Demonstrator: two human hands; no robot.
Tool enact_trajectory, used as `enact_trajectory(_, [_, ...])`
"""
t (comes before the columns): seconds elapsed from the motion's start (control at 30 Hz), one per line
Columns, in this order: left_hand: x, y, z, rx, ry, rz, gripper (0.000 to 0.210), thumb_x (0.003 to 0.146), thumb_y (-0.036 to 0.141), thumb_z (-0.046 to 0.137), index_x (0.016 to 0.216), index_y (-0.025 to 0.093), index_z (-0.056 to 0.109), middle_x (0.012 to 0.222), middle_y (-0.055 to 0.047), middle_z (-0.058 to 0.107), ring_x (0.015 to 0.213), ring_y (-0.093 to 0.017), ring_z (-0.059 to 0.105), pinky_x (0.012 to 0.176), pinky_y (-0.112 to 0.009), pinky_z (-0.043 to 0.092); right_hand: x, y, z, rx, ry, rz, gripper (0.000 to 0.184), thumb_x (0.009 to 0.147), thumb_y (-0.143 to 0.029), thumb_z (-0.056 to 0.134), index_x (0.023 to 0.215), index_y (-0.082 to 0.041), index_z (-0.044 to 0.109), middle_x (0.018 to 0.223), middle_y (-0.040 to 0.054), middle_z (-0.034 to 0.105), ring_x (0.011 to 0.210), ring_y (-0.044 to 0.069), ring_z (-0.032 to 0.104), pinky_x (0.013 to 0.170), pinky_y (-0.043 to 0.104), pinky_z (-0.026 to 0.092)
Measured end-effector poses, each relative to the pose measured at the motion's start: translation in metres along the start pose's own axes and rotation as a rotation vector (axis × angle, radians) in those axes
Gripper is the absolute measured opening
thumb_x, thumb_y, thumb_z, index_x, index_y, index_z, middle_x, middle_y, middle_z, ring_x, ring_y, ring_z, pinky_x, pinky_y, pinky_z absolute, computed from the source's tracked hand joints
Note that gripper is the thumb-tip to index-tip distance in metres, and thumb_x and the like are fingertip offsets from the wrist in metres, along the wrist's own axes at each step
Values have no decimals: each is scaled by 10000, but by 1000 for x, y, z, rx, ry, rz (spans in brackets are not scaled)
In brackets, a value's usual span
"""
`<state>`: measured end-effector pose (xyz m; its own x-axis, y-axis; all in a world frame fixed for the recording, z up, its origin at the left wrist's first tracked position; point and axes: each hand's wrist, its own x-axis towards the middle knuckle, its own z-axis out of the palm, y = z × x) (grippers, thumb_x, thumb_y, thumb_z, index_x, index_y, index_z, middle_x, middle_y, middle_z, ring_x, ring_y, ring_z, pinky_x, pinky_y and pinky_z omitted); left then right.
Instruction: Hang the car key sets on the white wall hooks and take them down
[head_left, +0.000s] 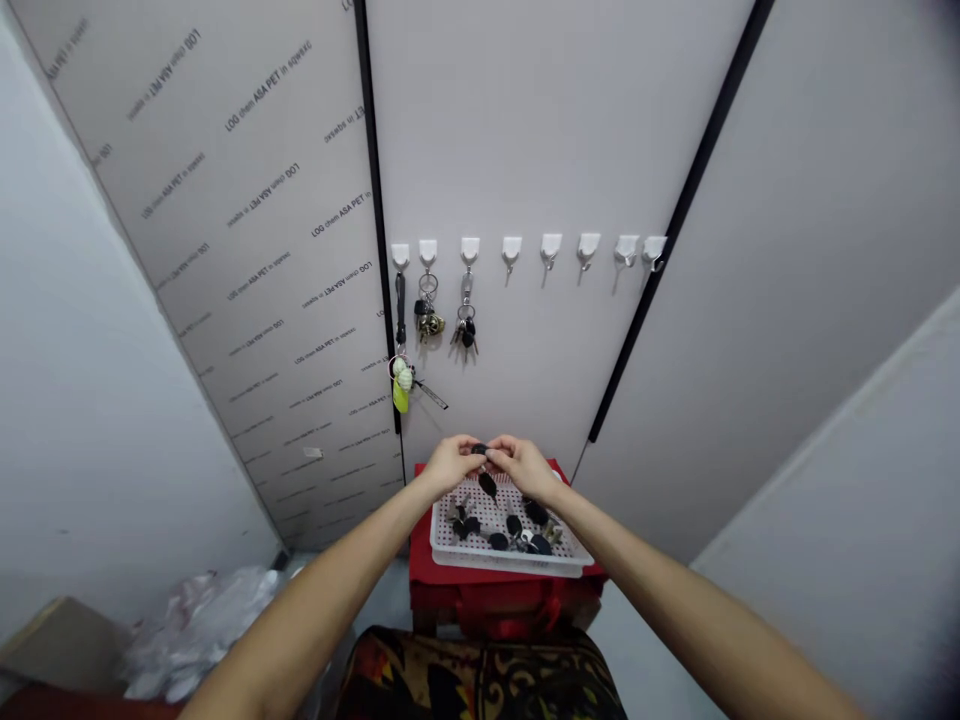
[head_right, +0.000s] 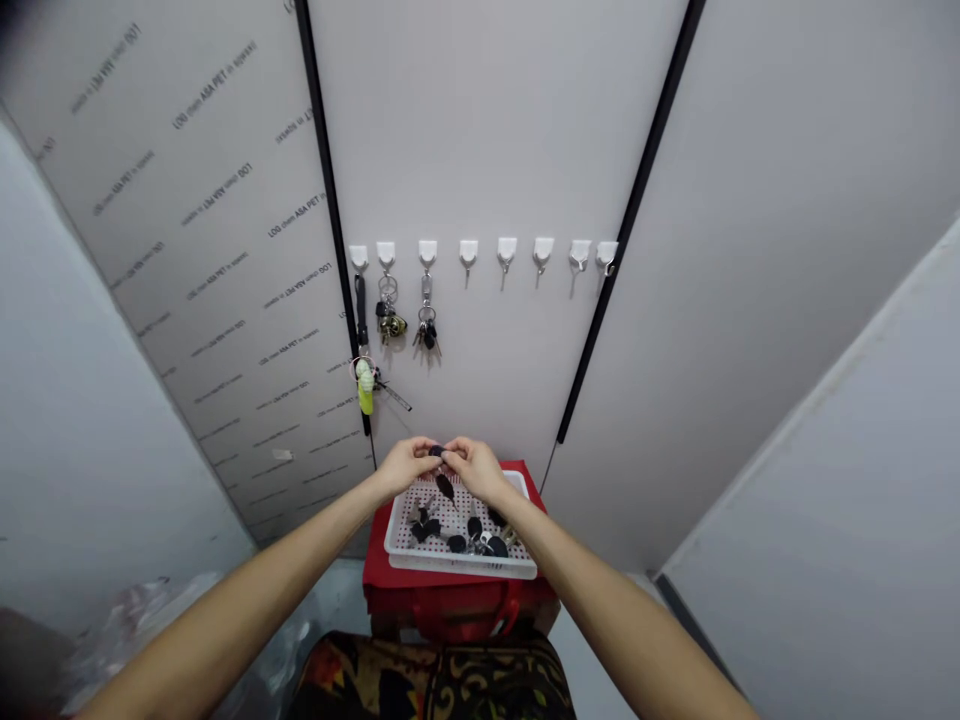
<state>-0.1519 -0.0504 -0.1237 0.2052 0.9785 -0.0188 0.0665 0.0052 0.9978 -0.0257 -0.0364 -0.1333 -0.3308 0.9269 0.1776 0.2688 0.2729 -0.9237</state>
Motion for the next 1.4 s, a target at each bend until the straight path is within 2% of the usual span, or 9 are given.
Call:
enact_trajectory(0.13, [-1, 3, -2, -94, -31, 52, 165, 518, 76, 540, 674, 99, 491, 559, 27, 534, 530, -54, 490, 563, -184, 370, 4, -9, -2, 76, 24, -6, 136, 610, -274, 447, 645, -143, 463, 466, -43, 480, 440, 65, 449, 474, 198, 359])
enact_trajectory(0.23, [1, 5, -7, -70, 6, 58, 193, 513, 44, 528, 694, 106, 497, 525, 41, 525, 521, -52, 488, 579, -186, 367, 7, -12, -4, 120, 63, 10, 144, 607, -278, 446, 665, -146, 455, 494, -34, 504, 465, 74, 475, 497, 210, 378])
enact_trajectory(0.43, [7, 23, -21, 159, 102, 99, 149, 557, 59, 476, 696, 107, 502, 505, 33, 515, 483, -50, 468, 516, -170, 366, 10, -19, -14, -39, 100, -71, 207, 612, -286, 449, 742, -136, 504, 625, 9, 557, 594, 102, 504, 609, 249, 385])
enact_trajectory(0.53, [14, 41, -25, 324, 86, 190, 134, 553, 96, 491, 685, 110, 512, 534, 20, 527, 509, -59, 475, 521, -172, 376, 12, -30, -16, -124, 78, -132, 275, 606, -303, 462, 817, -137, 523, 757, 37, 575, 699, 120, 504, 675, 256, 369])
enact_trajectory(0.63, [19, 61, -24, 486, 83, 299, 143, 560, 103, 475, 692, 117, 528, 566, 11, 541, 522, -61, 476, 507, -163, 378, 18, -42, -15, -152, 45, -166, 239, 611, -312, 446, 736, -134, 547, 702, 32, 578, 650, 120, 501, 638, 247, 374])
enact_trajectory(0.8, [23, 94, -21, 618, 177, 434, 180, 574, 86, 447, 723, 124, 541, 593, 7, 551, 533, -57, 473, 518, -160, 382, 33, -65, -17, -104, 215, -171, 208, 604, -317, 424, 587, -130, 514, 507, -3, 505, 480, 85, 434, 495, 216, 358])
enact_trajectory(1.03, [32, 138, -20, 557, 452, 570, 212, 621, 145, 438, 820, 127, 511, 771, -29, 568, 660, -74, 498, 641, -184, 388, 76, -125, -41, 49, 409, -234, 139, 556, -278, 427, 547, -141, 448, 446, -41, 423, 407, 51, 375, 424, 193, 356])
enact_trajectory(1.2, [42, 163, -18, 641, 411, 582, 260, 637, 183, 439, 891, 149, 485, 856, -33, 555, 718, -102, 504, 692, -231, 381, 112, -157, -68, 60, 613, -208, 113, 531, -232, 427, 556, -129, 469, 463, -25, 452, 407, 62, 411, 414, 205, 384])
enact_trajectory(1.4, [52, 167, -10, 735, 376, 562, 291, 628, 206, 452, 912, 150, 483, 884, -54, 545, 785, -133, 492, 722, -260, 369, 133, -154, -83, -139, 805, -147, 122, 526, -219, 427, 539, -125, 503, 477, 3, 491, 440, 87, 443, 442, 215, 387])
